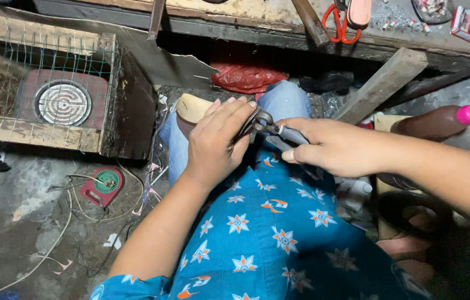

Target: The person uses a hammer and pliers to attach and secure a brown leather upper onto a pink shoe sole. They repeatedly hammer the edges, pull the leather with pliers, and inspect the fit throughout the process.

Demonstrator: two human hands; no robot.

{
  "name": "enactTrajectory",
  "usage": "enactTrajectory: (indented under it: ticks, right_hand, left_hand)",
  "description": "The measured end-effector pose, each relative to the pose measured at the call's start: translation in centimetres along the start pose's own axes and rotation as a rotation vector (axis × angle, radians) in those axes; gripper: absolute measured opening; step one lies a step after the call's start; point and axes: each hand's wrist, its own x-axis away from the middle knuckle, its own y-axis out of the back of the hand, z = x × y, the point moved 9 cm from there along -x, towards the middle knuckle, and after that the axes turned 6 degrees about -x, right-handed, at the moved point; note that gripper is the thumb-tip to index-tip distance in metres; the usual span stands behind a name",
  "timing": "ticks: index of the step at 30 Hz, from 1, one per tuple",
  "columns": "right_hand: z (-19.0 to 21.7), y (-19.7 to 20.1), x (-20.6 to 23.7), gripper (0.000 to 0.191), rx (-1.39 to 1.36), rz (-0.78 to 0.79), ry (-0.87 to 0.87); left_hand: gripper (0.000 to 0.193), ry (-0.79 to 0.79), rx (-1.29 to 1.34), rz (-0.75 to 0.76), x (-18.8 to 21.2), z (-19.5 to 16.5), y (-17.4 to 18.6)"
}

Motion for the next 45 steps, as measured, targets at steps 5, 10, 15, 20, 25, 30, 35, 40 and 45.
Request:
enactTrajectory:
  ticks: [5, 10, 15, 20, 25, 30, 35, 40, 45]
  right_hand:
    - [-1.5, -0.5, 0.7, 0.056, 0.085, 0.011, -0.054]
    - [-1.1, -0.5, 0.7, 0.061, 0.143, -0.016, 0.075]
    - [-0.7, -0.2, 0.7, 0.059, 0.173, -0.036, 0.050]
    - [0.9, 0.8, -0.6, 0.045, 0.216, -0.130, 0.032]
    - [4.3, 3.2, -5.2, 0.038, 0.241, -0.388, 0.205]
    - [6.5, 4.3, -11.6, 0.034, 0.188, -0.525, 0.376]
    - [7.5, 4.4, -17.2, 0.033, 0.151, -0.633, 0.472]
    - [7.2, 4.2, -22.2, 0.029, 0.120, -0.686, 0.476]
    - [6.4, 3.8, -25.5, 0.029, 0.121, -0.739, 0.511]
  left_hand:
    - [0.051, -0.038, -0.020, 0.037, 0.9, -0.7, -0.6]
    - [0.052, -0.046, -0.014, 0.045, 0.9, -1.1, -0.9]
    - [0.051, -0.039, -0.010, 0.045, 0.7, -1.1, -1.0]
    - [0.044, 0.017, 0.025, -0.018, -0.4, 0.6, -0.1]
    - [0.043, 0.191, 0.162, -0.082, -3.3, 6.0, 1.7]
    - [0.043, 0.308, 0.344, -0.112, -5.1, 11.2, 3.2]
    - [0.037, 0.379, 0.278, -0.272, -6.3, 15.8, 4.2]
    - [0.036, 0.494, 0.337, -0.306, -7.2, 20.4, 3.5]
    - [0.034, 0.545, 0.344, -0.336, -7.3, 23.7, 2.7]
